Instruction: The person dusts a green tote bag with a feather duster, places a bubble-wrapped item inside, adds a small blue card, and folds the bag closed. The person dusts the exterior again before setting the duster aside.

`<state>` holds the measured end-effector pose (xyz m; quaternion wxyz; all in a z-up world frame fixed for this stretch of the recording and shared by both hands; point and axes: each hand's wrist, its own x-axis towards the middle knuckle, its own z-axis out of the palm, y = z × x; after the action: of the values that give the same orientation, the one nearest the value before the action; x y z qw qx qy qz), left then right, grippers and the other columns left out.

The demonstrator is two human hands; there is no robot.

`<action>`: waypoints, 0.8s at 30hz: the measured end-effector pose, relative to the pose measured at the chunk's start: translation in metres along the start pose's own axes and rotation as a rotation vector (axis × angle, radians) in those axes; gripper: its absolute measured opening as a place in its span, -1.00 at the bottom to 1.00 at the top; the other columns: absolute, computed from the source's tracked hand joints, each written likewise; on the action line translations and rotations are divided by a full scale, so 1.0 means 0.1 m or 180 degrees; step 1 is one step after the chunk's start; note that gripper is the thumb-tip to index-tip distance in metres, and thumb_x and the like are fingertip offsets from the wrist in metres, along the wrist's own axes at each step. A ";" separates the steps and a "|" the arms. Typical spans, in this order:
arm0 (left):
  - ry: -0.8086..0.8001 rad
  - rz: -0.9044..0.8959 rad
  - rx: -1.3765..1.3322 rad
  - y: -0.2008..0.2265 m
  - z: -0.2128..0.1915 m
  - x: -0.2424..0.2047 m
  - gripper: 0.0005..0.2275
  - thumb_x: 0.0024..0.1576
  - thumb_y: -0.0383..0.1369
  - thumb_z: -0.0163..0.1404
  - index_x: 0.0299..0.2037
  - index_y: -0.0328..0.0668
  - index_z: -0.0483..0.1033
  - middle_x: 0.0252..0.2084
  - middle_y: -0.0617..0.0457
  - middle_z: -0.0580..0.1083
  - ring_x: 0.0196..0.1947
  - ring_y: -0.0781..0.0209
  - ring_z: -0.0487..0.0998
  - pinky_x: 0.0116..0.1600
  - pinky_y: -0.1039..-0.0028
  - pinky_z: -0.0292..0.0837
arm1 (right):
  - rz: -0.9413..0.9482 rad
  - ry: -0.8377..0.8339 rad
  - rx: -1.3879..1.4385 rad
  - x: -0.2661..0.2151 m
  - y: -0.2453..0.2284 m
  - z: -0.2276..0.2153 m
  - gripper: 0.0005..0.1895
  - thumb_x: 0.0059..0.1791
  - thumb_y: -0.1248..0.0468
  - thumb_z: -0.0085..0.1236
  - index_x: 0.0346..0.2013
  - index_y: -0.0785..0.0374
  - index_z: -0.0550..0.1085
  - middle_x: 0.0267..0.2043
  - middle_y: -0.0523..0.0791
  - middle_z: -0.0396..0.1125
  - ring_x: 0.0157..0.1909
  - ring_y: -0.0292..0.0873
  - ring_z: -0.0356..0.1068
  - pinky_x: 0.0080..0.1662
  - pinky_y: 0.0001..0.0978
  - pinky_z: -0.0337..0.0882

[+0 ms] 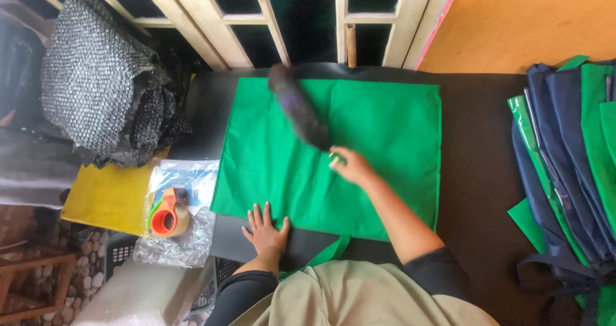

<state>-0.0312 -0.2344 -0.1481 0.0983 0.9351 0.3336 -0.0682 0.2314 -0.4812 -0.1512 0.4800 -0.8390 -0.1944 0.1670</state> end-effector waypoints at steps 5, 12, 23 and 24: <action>-0.0108 -0.0131 0.0339 -0.01 0.08 0.06 -0.38 0.04 0.34 -0.21 0.25 0.36 0.23 0.42 0.11 0.18 0.55 0.06 0.00 0.53 -0.10 -0.21 | 0.0135 -0.1647 0.0602 -0.41 -0.05 0.03 -0.49 0.00 0.20 0.24 0.27 0.07 0.45 -0.08 0.06 0.45 -0.57 -0.18 0.46 -0.47 -0.42 0.54; 0.0079 0.0026 0.0066 -0.02 0.06 0.02 -0.25 0.05 0.31 -0.21 0.50 0.52 -0.05 0.61 0.16 -0.12 0.61 0.06 -0.23 0.49 -0.20 -0.23 | 0.0538 0.0002 -0.0497 0.10 0.40 -0.04 -0.58 0.07 0.03 0.07 0.23 -0.07 0.43 -0.05 0.07 0.51 0.03 0.16 0.51 0.06 0.02 0.48; 0.0014 -0.0084 -0.0113 0.01 0.04 0.05 -0.26 0.02 0.27 -0.17 0.44 0.30 0.13 0.58 0.12 -0.03 0.61 0.13 -0.24 0.48 -0.20 -0.39 | -0.0033 -0.1315 -0.2325 -1.09 0.13 -0.17 -0.60 0.13 -0.20 -0.30 0.01 -0.05 0.29 -0.15 0.00 0.35 -0.16 0.22 0.44 -0.35 0.18 0.36; 0.0052 -0.0116 0.0045 0.01 0.09 0.06 -0.25 0.02 0.29 -0.21 0.40 0.16 0.23 0.56 0.02 0.05 0.61 0.15 -0.23 0.50 -0.19 -0.39 | -0.0366 -0.1154 -0.2764 -1.15 0.36 -0.25 -0.65 0.12 -0.18 -0.23 -0.06 -0.06 0.31 -0.24 0.01 0.35 -0.27 0.25 0.46 -0.46 0.22 0.37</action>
<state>-0.0269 -0.2333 -0.1582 0.0877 0.9300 0.3509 -0.0647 0.1493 -0.5717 -0.1595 0.0517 -0.9073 -0.3731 0.1872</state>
